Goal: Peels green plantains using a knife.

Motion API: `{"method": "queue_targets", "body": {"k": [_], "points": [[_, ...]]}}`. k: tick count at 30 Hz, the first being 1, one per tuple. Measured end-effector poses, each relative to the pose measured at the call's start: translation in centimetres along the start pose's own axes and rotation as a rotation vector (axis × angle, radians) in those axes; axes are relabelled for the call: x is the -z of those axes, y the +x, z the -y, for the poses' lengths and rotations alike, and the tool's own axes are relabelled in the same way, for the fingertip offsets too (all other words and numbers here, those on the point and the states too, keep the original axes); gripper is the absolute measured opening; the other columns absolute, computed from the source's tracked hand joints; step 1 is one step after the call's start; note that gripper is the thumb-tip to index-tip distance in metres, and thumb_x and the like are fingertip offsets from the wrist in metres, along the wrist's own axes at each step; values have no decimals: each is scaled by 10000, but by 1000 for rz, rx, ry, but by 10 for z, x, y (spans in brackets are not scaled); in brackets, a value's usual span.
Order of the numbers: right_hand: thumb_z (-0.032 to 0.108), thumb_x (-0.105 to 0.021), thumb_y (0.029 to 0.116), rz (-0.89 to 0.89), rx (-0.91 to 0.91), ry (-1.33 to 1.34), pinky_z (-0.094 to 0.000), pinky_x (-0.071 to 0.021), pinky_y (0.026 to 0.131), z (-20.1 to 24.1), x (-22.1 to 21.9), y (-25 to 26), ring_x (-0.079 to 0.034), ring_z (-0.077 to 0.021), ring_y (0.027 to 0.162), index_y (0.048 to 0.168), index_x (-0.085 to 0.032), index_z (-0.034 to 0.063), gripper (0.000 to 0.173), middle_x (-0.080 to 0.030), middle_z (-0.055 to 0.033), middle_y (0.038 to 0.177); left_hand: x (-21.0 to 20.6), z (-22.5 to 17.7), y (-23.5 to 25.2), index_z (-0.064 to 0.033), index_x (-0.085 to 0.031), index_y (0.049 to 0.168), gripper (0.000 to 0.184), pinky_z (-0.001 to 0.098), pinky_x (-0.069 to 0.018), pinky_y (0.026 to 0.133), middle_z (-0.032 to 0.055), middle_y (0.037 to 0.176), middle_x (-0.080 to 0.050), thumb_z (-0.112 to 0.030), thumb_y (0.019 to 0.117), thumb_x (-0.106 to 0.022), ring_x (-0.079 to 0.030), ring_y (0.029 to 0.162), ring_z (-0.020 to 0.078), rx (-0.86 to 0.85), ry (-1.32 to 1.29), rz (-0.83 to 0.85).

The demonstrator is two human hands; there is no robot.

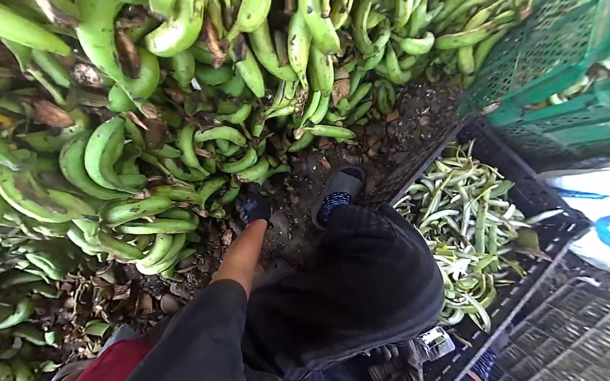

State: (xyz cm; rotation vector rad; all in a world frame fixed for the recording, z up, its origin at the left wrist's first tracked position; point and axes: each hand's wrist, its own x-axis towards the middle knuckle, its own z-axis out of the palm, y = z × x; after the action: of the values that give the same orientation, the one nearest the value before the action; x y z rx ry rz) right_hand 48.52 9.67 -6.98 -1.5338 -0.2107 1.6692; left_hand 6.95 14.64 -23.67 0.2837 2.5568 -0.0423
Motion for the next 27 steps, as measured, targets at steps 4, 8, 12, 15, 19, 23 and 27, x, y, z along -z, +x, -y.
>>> {"method": "queue_targets", "body": {"k": [4, 8, 12, 15, 19, 23, 27], "points": [[242, -292, 1100, 56, -28, 82, -232, -543, 481, -1, 8, 2, -623, -69, 492, 1038, -685, 131, 413, -655, 29, 616, -5, 3, -28, -165, -221, 1597, 683, 613, -479, 998, 248, 1315, -614, -328, 1012, -533, -606, 1214, 428, -35, -35, 136], [247, -297, 1096, 58, -36, 57, -231, -535, 486, 2, 4, -1, -617, -63, 503, 1027, -697, 148, 418, -649, 40, 622, 4, 29, -71, -142, -177, 1620, 776, 594, -457, 1056, 240, 1464, -511, -525, 1017, -481, -555, 1303, 402, -100, -71, 229], [265, -292, 1102, 62, -71, 91, -240, -550, 509, 4, 2, -3, -619, -69, 511, 1015, -712, 149, 444, -646, 35, 617, 29, 44, -81, -124, -132, 1643, 953, 622, -394, 1088, 320, 1556, -348, -707, 960, -451, -438, 1376, 492, -237, 39, 83], [271, -403, 1072, 111, -79, 162, -255, -571, 527, 1, 9, -1, -634, -87, 522, 1005, -749, 141, 376, -662, 9, 634, 33, 24, -41, -97, -106, 1639, 944, 645, -379, 1088, 325, 1561, -326, -650, 979, -493, -411, 1390, 500, -280, 56, 42], [277, -405, 1065, 86, -83, 150, -264, -569, 514, 3, 5, 0, -628, -92, 505, 1031, -729, 128, 358, -646, 8, 611, 11, -18, -7, -47, -265, 1589, 789, 636, -389, 1099, 295, 1530, -408, -560, 1022, -460, -467, 1371, 460, -228, 75, 225], [261, -334, 1100, 26, -66, 126, -261, -560, 505, 4, 0, -6, -610, -91, 485, 1075, -703, 114, 397, -636, 9, 603, -35, -26, 12, -110, -339, 1575, 884, 652, -414, 1064, 276, 1550, -389, -668, 924, -555, -454, 1372, 467, -148, 19, 76], [237, -321, 1103, 19, -77, 147, -272, -564, 501, 8, -6, -9, -610, -100, 477, 1037, -682, 103, 391, -624, 0, 587, -48, -21, 32, -87, -323, 1570, 1039, 619, -482, 1004, 253, 1503, -456, -523, 750, -788, -525, 1316, 422, -141, 85, 47]]}}
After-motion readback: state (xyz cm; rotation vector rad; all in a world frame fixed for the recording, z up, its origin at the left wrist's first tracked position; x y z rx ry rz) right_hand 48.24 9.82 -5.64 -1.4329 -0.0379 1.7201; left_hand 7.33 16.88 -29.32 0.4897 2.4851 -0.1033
